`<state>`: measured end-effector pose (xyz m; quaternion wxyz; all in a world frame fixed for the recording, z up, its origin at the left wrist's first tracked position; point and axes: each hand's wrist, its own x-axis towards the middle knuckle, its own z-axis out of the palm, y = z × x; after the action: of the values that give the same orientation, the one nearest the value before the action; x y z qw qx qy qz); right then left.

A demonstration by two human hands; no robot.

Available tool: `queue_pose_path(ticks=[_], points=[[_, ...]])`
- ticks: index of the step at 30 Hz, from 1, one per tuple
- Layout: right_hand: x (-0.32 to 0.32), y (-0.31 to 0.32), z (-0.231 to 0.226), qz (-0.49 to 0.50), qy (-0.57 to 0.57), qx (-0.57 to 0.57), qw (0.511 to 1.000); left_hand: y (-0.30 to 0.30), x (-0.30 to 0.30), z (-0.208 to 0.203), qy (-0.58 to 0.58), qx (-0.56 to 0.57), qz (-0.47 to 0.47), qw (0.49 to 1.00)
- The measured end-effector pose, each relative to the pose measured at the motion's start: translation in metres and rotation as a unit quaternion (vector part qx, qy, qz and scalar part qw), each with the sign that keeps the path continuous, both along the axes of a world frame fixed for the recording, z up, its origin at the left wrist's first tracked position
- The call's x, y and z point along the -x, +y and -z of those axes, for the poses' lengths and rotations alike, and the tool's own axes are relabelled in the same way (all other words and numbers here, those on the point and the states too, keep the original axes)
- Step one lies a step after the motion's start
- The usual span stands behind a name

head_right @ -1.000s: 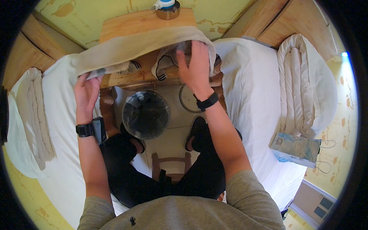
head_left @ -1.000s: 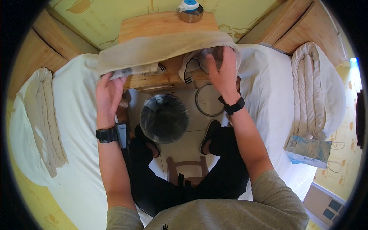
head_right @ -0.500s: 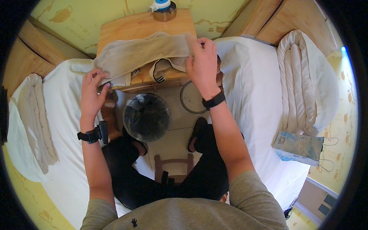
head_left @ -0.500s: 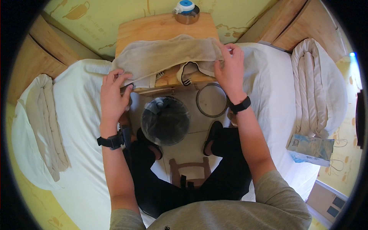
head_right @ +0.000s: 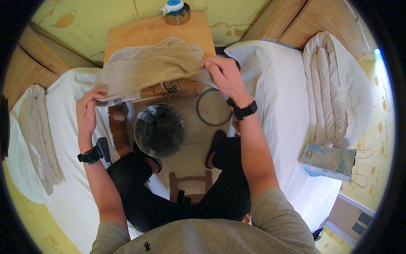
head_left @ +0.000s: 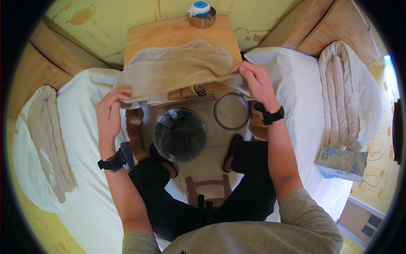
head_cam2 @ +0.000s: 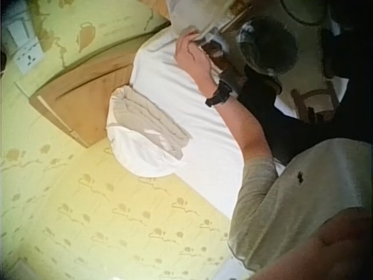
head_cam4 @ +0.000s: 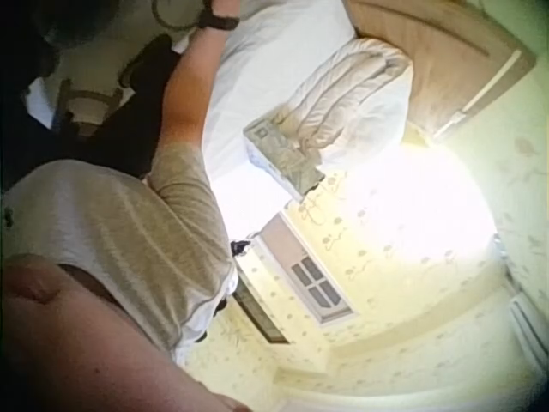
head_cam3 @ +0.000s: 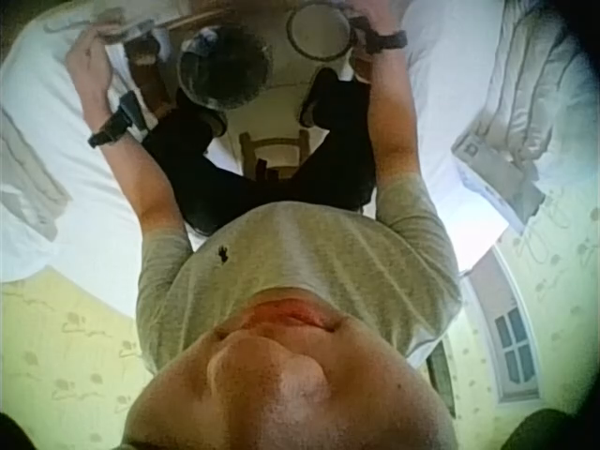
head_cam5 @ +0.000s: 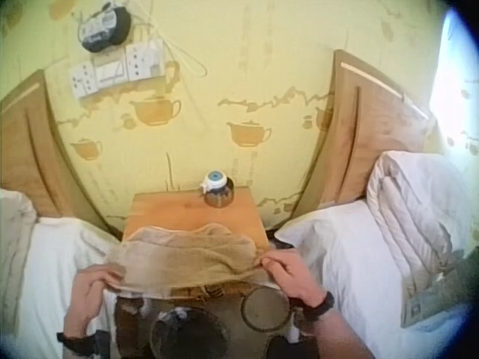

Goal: Cleaning and smoothing a towel on a nightstand and using a small tool to poke at furniture components.

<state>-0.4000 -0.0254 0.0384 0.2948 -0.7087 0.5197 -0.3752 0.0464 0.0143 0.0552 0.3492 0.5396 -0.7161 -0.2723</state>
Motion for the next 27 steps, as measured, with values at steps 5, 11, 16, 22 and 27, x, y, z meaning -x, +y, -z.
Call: queue_pose_path(ticks=[5, 11, 16, 22, 27], points=[[-0.008, 0.001, 0.008, 0.028, 0.2, 0.058, 0.978, 0.004, 0.031, 0.002, -0.134, -0.009, -0.077, 0.988], [-0.046, 0.007, 0.039, -0.01, 0.247, 0.177, 0.953, 0.003, 0.048, 0.046, -0.273, 0.03, -0.066, 0.959], [-0.064, 0.021, 0.06, -0.017, 0.347, 0.167, 0.923, 0.005, 0.07, 0.061, -0.322, -0.015, -0.045, 0.946], [-0.053, 0.005, 0.051, -0.064, 0.268, 0.149, 0.95, 0.011, 0.079, 0.05, -0.326, 0.005, -0.056, 0.944], [-0.043, 0.006, 0.044, 0.005, 0.278, 0.123, 0.953, -0.006, 0.083, 0.037, -0.272, 0.113, -0.036, 0.955]])
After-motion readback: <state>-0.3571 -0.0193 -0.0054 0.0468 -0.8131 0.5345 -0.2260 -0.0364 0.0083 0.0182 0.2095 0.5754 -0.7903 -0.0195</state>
